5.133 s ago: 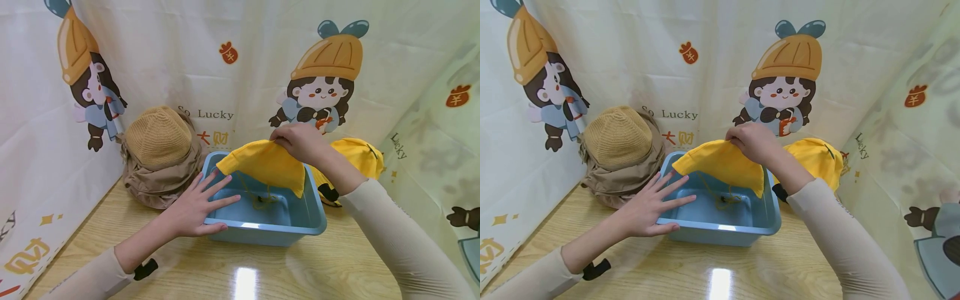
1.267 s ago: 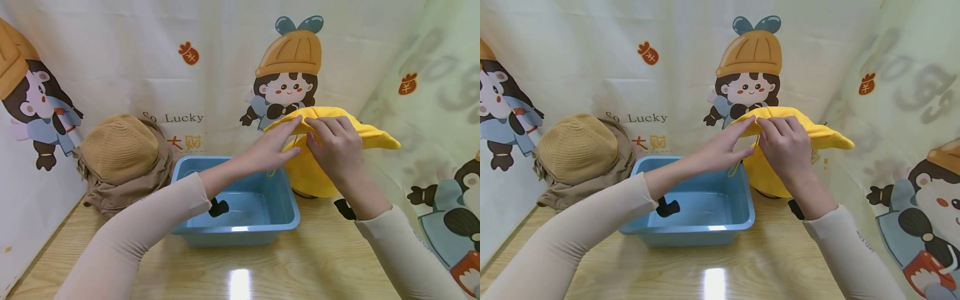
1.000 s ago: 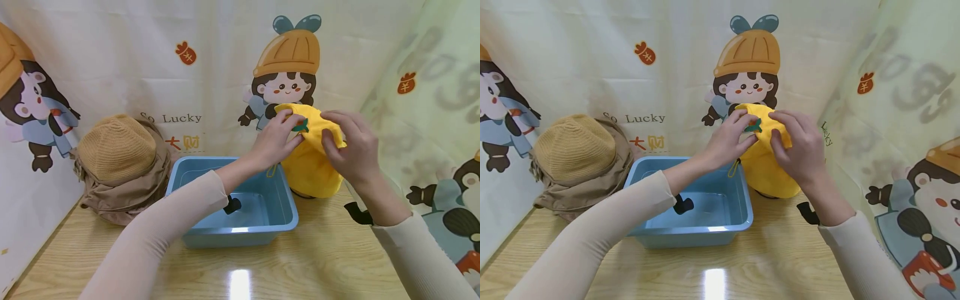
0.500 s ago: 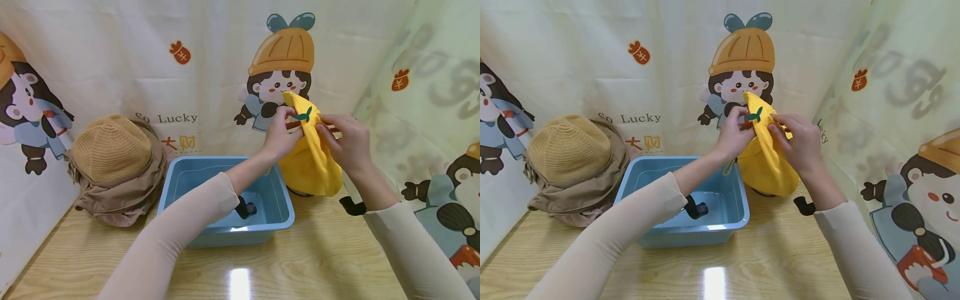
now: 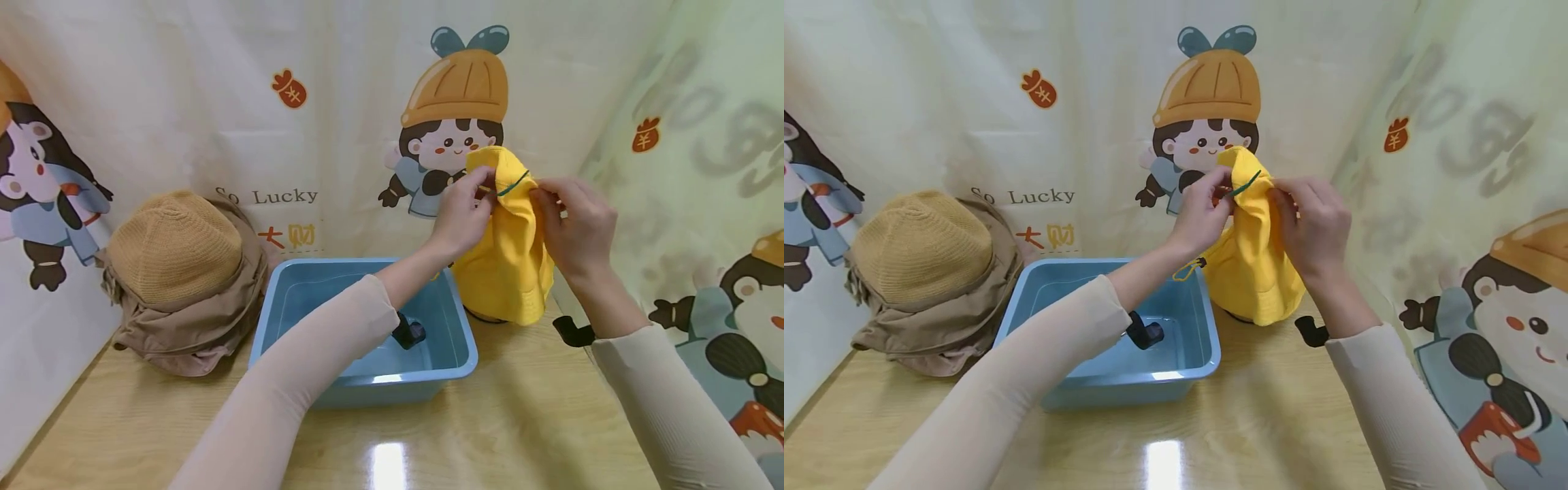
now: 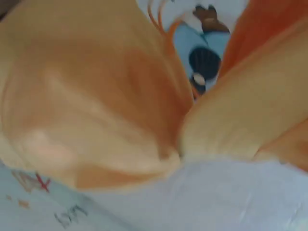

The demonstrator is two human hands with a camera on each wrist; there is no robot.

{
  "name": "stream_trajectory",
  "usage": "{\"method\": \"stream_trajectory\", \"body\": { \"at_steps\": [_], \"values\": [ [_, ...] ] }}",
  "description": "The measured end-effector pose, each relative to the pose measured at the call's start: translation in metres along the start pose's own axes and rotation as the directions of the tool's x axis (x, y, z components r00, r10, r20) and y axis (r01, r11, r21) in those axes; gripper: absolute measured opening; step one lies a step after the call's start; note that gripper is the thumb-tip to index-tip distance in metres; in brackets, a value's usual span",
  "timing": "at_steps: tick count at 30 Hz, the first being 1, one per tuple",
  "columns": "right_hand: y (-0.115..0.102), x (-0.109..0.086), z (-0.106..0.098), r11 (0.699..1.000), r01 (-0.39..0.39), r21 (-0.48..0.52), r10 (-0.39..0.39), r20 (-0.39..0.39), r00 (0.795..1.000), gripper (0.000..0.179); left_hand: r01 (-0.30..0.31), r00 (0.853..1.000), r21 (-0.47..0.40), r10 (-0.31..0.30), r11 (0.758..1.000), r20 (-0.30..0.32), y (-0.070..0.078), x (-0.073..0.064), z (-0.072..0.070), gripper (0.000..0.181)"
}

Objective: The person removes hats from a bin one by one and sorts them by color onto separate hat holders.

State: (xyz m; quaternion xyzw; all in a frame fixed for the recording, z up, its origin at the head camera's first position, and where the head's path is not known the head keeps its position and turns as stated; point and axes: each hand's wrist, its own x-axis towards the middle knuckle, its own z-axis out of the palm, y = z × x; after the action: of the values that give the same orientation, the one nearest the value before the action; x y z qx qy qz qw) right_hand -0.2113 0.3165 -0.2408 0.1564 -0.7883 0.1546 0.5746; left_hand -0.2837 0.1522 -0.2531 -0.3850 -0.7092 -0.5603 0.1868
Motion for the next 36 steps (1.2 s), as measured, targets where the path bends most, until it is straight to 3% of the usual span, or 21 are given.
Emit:
{"method": "stream_trajectory", "body": {
  "at_steps": [2,5,8,10,12,13,14,16,18,20,22,24,31,36],
  "values": [
    [0.002,0.004,-0.007,0.999,-0.024,-0.032,0.022,-0.054,0.998,0.016,-0.088,0.995,0.121,0.092,0.989,-0.03,-0.002,0.007,-0.006,0.014],
    [0.006,0.012,-0.017,0.995,-0.046,-0.089,0.035,-0.118,0.992,0.018,-0.21,0.973,0.281,0.229,0.936,-0.035,-0.002,0.019,-0.015,0.015],
    [0.013,0.012,-0.023,0.989,-0.043,-0.142,0.025,-0.13,0.991,0.021,-0.267,0.959,0.376,0.281,0.888,0.016,-0.002,0.025,-0.014,0.017],
    [0.019,0.007,-0.024,0.984,-0.039,-0.177,0.024,-0.084,0.996,0.023,-0.258,0.966,0.424,0.243,0.868,0.088,-0.005,0.022,-0.008,0.02],
    [0.026,-0.004,-0.024,0.978,-0.06,-0.202,0.062,0.007,0.998,0.022,-0.22,0.972,0.45,0.153,0.865,0.181,-0.013,0.015,0.001,0.024],
    [0.03,-0.01,-0.024,0.973,-0.081,-0.214,0.098,0.071,0.993,0.02,-0.201,0.966,0.457,0.097,0.867,0.241,-0.019,0.011,0.006,0.028],
    [0.032,-0.017,-0.024,0.967,-0.107,-0.23,0.141,0.137,0.98,0.018,-0.189,0.951,0.461,0.045,0.867,0.305,-0.025,0.006,0.011,0.035],
    [0.037,-0.031,-0.022,0.953,-0.178,-0.246,0.241,0.254,0.937,0.016,-0.154,0.91,0.457,-0.054,0.876,0.411,-0.037,-0.004,0.019,0.049],
    [0.039,-0.042,-0.019,0.935,-0.25,-0.252,0.325,0.319,0.89,0.017,-0.122,0.875,0.423,-0.103,0.898,0.472,-0.047,-0.011,0.025,0.063],
    [0.041,-0.047,-0.016,0.924,-0.297,-0.242,0.366,0.33,0.87,0.018,-0.112,0.863,0.387,-0.103,0.915,0.495,-0.053,-0.014,0.029,0.068],
    [0.042,-0.05,-0.012,0.921,-0.319,-0.222,0.378,0.321,0.868,0.019,-0.1,0.866,0.358,-0.096,0.928,0.491,-0.058,-0.015,0.031,0.063],
    [0.042,-0.052,-0.008,0.924,-0.318,-0.213,0.373,0.315,0.873,0.018,-0.085,0.875,0.37,-0.108,0.925,0.472,-0.061,-0.016,0.032,0.055],
    [0.044,-0.058,0.0,0.924,-0.311,-0.222,0.369,0.305,0.878,0.017,0.014,0.919,0.526,-0.218,0.85,0.329,-0.064,-0.019,0.029,0.026],
    [0.05,-0.063,0.007,0.931,-0.268,-0.247,0.338,0.309,0.889,0.015,0.055,0.934,0.564,-0.242,0.824,0.264,-0.068,-0.02,0.031,0.022]
  ]
}}
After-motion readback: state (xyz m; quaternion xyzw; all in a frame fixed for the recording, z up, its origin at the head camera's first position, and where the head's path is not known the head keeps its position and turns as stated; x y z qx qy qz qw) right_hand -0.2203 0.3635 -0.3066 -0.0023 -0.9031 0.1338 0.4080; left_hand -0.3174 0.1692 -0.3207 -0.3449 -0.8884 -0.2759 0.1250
